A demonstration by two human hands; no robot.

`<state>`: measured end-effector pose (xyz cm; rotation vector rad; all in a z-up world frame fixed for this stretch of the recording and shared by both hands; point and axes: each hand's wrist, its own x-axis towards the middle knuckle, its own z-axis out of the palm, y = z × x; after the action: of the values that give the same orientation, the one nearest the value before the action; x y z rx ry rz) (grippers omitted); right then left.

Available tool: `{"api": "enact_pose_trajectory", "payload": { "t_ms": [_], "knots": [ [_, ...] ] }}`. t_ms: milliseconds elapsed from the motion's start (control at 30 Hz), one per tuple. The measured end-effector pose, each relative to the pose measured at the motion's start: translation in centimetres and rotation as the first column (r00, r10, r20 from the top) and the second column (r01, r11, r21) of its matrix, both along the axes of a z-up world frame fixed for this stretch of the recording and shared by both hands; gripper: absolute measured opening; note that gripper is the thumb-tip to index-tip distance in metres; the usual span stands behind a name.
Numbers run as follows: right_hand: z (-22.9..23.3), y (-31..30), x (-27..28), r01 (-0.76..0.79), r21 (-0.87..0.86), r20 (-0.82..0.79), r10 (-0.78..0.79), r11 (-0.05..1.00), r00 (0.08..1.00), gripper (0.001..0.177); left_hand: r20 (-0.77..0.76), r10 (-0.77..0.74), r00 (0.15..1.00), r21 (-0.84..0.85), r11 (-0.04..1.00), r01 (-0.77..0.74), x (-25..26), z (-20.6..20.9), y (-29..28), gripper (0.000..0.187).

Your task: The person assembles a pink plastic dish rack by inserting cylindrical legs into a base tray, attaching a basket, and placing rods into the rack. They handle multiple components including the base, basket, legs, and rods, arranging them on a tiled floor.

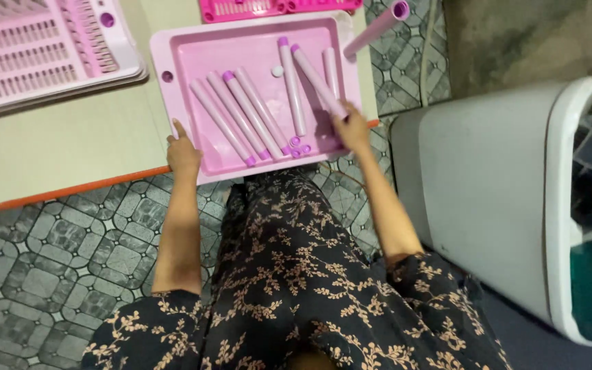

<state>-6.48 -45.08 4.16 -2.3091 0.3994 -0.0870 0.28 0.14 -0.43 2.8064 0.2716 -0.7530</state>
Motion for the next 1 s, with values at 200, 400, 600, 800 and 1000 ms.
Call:
{"api": "enact_pose_trajectory", "payload": {
  "t_ms": [200,400,600,800,1000],
  "knots": [
    [18.2,-8.4,-6.9,0.065,-0.189,0.066,-0.053,0.98,0.996,0.021,0.031,-0.073,0.997,-0.024,0.997,0.074,-0.2,-1.4,1.0,0.12],
    [24.0,-5.1,-8.8,0.142,-0.448,0.046,-0.136,0.883,0.99,0.019,0.045,-0.126,0.991,-0.056,0.99,0.128,0.5,-2.5,2.0,0.132],
    [21.7,-3.2,-9.3,0.11,-0.412,0.012,-0.116,0.904,0.993,0.02,0.009,-0.136,0.991,-0.062,0.989,0.136,0.5,-3.5,3.0,0.134],
    [22.6,-5.8,-8.8,-0.229,-0.295,-0.068,0.218,0.928,0.974,0.023,0.022,-0.105,0.994,-0.034,0.994,0.106,0.6,-3.0,2.4,0.135],
    [20.5,-8.4,-6.7,-0.412,-0.376,-0.337,0.292,0.83,0.895,0.03,-0.02,-0.036,0.999,-0.024,0.999,0.036,0.3,-2.2,1.7,0.131]
  ]
}}
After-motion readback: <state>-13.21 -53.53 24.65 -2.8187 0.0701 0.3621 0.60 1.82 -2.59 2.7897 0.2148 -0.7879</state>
